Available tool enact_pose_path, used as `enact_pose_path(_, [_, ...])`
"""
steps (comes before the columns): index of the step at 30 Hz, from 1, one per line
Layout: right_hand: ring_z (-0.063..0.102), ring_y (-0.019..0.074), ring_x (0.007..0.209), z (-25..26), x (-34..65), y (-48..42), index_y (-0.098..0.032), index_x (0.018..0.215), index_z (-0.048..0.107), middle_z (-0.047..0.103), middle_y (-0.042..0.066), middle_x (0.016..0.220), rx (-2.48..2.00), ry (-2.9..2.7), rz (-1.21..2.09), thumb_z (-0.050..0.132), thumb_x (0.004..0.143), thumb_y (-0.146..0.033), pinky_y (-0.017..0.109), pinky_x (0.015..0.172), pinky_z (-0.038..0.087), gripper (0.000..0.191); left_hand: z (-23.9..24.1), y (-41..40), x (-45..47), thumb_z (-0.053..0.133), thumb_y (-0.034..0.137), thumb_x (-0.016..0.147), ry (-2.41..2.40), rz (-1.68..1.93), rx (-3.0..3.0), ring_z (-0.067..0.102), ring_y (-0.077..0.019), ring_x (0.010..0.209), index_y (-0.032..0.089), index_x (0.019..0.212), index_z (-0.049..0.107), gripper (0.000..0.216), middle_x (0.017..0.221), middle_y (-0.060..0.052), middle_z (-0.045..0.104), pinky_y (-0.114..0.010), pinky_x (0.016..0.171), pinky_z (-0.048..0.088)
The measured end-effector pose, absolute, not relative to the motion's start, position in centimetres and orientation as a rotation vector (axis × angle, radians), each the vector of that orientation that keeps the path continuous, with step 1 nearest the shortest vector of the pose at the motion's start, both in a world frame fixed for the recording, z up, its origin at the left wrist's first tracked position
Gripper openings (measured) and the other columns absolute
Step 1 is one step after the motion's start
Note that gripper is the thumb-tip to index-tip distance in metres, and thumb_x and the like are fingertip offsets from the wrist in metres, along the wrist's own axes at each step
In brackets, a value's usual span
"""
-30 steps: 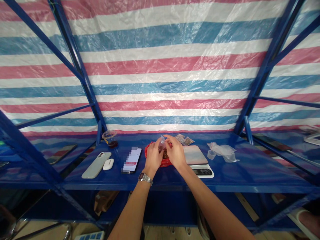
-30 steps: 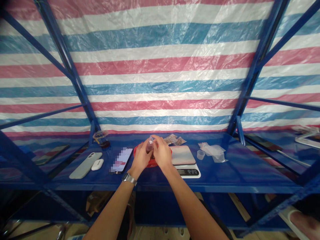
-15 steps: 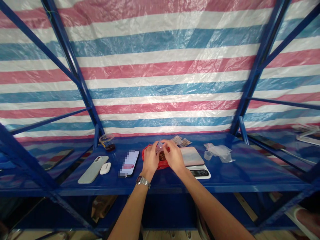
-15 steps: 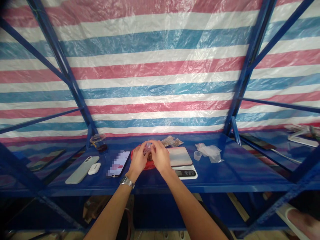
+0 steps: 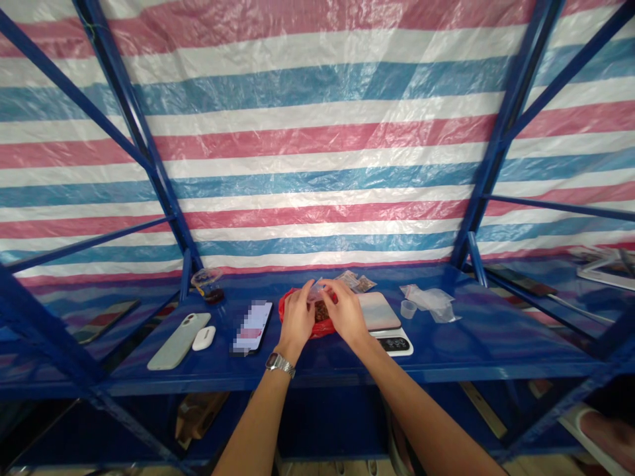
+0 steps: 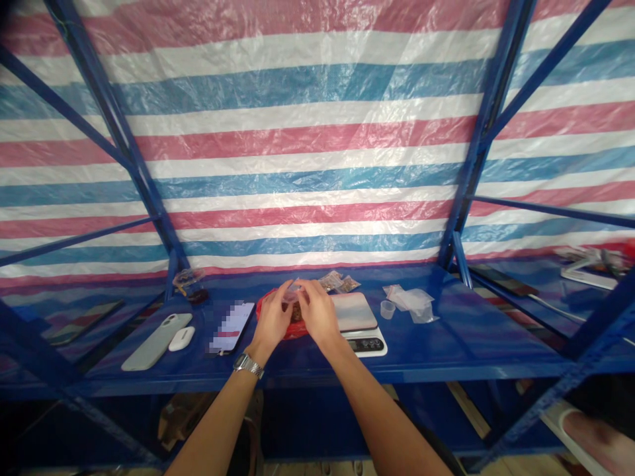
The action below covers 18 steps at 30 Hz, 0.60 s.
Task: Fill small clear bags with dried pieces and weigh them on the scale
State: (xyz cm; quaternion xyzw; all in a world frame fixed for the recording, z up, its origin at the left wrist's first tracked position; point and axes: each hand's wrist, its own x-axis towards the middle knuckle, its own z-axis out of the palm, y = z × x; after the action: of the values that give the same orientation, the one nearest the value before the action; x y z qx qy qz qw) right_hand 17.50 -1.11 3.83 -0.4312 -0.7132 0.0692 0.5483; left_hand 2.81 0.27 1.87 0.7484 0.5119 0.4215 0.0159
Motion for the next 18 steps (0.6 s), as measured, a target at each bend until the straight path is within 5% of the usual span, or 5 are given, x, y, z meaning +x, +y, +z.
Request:
enact_pose_path(6, [0.064, 0.024, 0.094, 6.0, 24.5, 0.1, -0.018, 0.117, 0.073, 0.064, 0.012, 0.106, -1.205, -1.365, -0.106, 0.04, 0.099, -0.023, 0.037, 0.09, 0.052, 0.038, 2.6, -0.5, 2.6, 0.069, 0.024, 0.091, 1.561, 1.373, 2.39, 0.042, -0.0286, 0.148, 0.032, 0.158, 0.033, 0.077, 0.157, -0.013, 0.047, -0.049, 0.12, 0.037])
enact_pose_path(12, [0.062, 0.0265, 0.096, 3.4, 36.4, -0.1, -0.02, 0.132, 0.069, 0.054, 0.019, 0.125, -1.904, -1.025, -0.187, 0.041, 0.091, -0.016, 0.041, 0.09, 0.048, 0.05, 3.0, -0.8, 1.7, 0.062, 0.027, 0.096, 1.593, 1.436, 2.391, 0.046, -0.0301, 0.142, 0.03, 0.155, 0.038, 0.064, 0.151, -0.014, 0.05, -0.05, 0.117, 0.04])
enact_pose_path(18, [0.05, 0.0423, 0.124, -1.5, 40.6, -1.4, -0.025, 0.125, 0.076, 0.057, 0.022, 0.132, -2.334, -1.251, -0.243, 0.057, 0.087, -0.02, 0.053, 0.098, 0.041, 0.043, 3.2, -1.0, 1.9, 0.059, 0.023, 0.095, 1.613, 1.45, 2.353, 0.049, -0.03, 0.137, 0.031, 0.153, 0.041, 0.061, 0.145, -0.013, 0.052, -0.05, 0.114, 0.043])
